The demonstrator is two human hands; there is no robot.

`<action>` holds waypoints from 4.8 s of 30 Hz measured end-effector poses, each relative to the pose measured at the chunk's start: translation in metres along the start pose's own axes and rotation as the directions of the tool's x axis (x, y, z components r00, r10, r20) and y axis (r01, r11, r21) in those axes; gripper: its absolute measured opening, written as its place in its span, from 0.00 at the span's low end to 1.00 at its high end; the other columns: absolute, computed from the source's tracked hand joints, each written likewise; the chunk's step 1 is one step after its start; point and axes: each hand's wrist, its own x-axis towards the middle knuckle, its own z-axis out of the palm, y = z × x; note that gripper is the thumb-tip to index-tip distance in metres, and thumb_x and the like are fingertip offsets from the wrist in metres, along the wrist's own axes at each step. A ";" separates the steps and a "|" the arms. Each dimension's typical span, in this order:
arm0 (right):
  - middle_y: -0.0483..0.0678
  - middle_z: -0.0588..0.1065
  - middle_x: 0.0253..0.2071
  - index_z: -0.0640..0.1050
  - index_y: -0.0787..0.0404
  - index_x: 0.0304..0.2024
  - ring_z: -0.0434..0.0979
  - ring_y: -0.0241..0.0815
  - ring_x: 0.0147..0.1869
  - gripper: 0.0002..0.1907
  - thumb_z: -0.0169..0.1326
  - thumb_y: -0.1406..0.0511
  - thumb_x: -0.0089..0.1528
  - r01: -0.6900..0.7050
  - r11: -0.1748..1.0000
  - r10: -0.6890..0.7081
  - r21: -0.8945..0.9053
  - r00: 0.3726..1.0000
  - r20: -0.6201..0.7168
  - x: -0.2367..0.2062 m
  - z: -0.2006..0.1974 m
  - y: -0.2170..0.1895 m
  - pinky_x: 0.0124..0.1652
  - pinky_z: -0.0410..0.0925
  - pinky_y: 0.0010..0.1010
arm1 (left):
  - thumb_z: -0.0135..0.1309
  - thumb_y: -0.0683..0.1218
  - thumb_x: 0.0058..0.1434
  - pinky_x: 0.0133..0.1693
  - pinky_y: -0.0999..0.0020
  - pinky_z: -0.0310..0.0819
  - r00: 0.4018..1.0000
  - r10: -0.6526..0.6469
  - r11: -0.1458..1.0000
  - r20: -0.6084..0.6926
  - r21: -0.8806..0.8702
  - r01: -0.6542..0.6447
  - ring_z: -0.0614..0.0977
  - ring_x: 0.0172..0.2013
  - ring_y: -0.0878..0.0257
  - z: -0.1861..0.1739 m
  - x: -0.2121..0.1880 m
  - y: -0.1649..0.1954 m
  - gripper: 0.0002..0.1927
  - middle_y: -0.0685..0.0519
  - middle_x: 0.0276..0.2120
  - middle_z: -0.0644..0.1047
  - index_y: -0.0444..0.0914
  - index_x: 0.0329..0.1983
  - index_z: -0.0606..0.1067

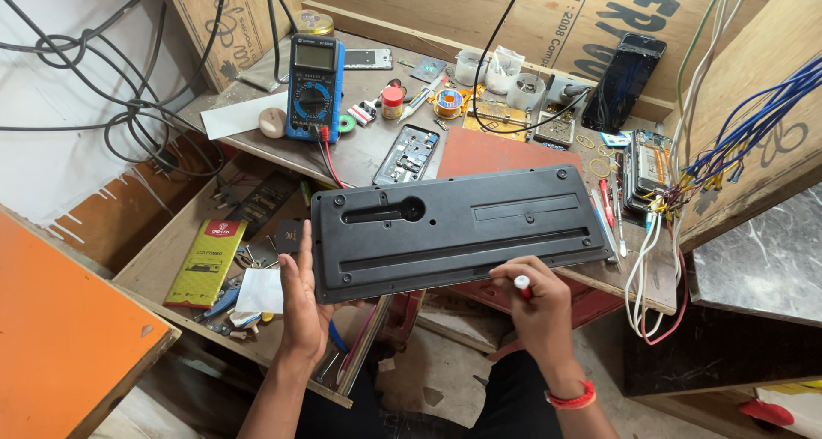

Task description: The person holds a black plastic device back cover on a cluttered workbench and uses a screwdriver to unscrew screws from its edge and underside, steadying the panel with the other hand and repositioning it to reach different screws along the frame.

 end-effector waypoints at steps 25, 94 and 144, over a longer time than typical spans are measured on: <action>0.44 0.80 0.36 0.84 0.60 0.35 0.83 0.43 0.35 0.10 0.60 0.76 0.52 0.017 0.954 0.005 -0.300 0.998 0.070 0.012 0.014 -0.029 0.34 0.74 0.32 | 0.23 0.80 0.58 0.30 0.66 0.78 1.000 0.016 1.000 0.002 -0.004 -0.016 0.83 0.41 0.60 0.002 0.000 -0.001 0.55 0.46 0.57 0.76 0.46 0.81 0.37; 0.58 0.79 0.47 0.68 0.64 0.50 0.83 0.41 0.43 0.18 0.53 0.82 0.62 -0.055 0.953 0.089 0.298 0.991 -0.099 0.013 -0.018 -0.036 0.46 0.78 0.28 | 0.22 0.80 0.58 0.28 0.67 0.79 1.000 0.025 0.999 -0.012 0.041 -0.025 0.84 0.40 0.60 0.005 0.001 0.001 0.55 0.44 0.56 0.77 0.45 0.80 0.37; 0.54 0.78 0.52 0.70 0.64 0.48 0.82 0.38 0.52 0.15 0.58 0.78 0.63 0.245 0.940 -0.252 0.239 0.968 -0.002 0.026 -0.003 -0.037 0.41 0.76 0.21 | 0.22 0.80 0.59 0.29 0.67 0.79 0.999 0.015 1.000 -0.028 0.018 -0.015 0.84 0.40 0.60 0.004 0.001 0.000 0.54 0.46 0.56 0.76 0.46 0.80 0.38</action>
